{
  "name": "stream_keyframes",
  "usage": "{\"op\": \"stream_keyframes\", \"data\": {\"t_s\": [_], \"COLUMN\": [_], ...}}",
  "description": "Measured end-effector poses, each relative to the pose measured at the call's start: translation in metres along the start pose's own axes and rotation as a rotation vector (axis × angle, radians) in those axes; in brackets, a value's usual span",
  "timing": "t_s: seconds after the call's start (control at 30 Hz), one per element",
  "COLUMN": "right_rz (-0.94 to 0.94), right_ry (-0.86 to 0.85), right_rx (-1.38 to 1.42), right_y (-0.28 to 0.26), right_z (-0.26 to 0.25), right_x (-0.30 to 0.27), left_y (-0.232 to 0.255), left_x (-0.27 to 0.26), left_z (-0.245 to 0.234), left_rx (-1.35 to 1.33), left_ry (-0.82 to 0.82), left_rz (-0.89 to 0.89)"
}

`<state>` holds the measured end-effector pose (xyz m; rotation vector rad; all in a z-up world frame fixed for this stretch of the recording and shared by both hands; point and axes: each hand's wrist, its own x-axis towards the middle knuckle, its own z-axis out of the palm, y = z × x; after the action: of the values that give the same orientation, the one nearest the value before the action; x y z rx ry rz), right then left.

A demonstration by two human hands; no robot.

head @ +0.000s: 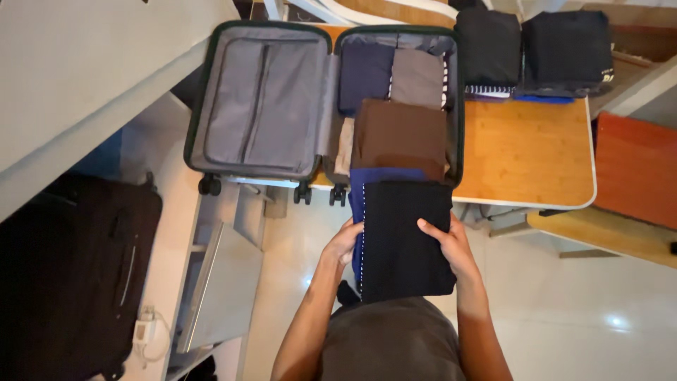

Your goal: The person packs a suitcase by placing folded clothes into the main compartment and then closing the interior divider.

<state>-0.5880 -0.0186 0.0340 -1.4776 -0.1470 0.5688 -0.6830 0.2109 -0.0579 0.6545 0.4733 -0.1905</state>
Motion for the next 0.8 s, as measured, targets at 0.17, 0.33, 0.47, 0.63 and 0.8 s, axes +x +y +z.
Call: {"op": "stream_keyframes", "data": {"t_s": [0.17, 0.33, 0.47, 0.63, 0.8], "right_rz": [0.042, 0.05, 0.081, 0.152, 0.098], "right_ry": [-0.003, 0.031, 0.0, -0.094, -0.096], "right_rx": [-0.021, 0.02, 0.129, 0.125, 0.02], "right_y": [-0.004, -0.013, -0.023, -0.03, -0.04], "right_z": [0.002, 0.014, 0.014, 0.009, 0.015], "right_x": [0.036, 0.062, 0.084, 0.1, 0.125], "left_y": [0.019, 0.039, 0.055, 0.082, 0.113], "left_x": [0.026, 0.05, 0.07, 0.089, 0.119], "left_z": [-0.002, -0.004, -0.012, -0.011, 0.004], "left_rx": [-0.063, -0.026, -0.112, -0.069, 0.002], "left_ry": [0.002, 0.037, 0.039, 0.079, 0.075], "left_rz": [-0.002, 0.007, 0.041, 0.058, 0.022]}}
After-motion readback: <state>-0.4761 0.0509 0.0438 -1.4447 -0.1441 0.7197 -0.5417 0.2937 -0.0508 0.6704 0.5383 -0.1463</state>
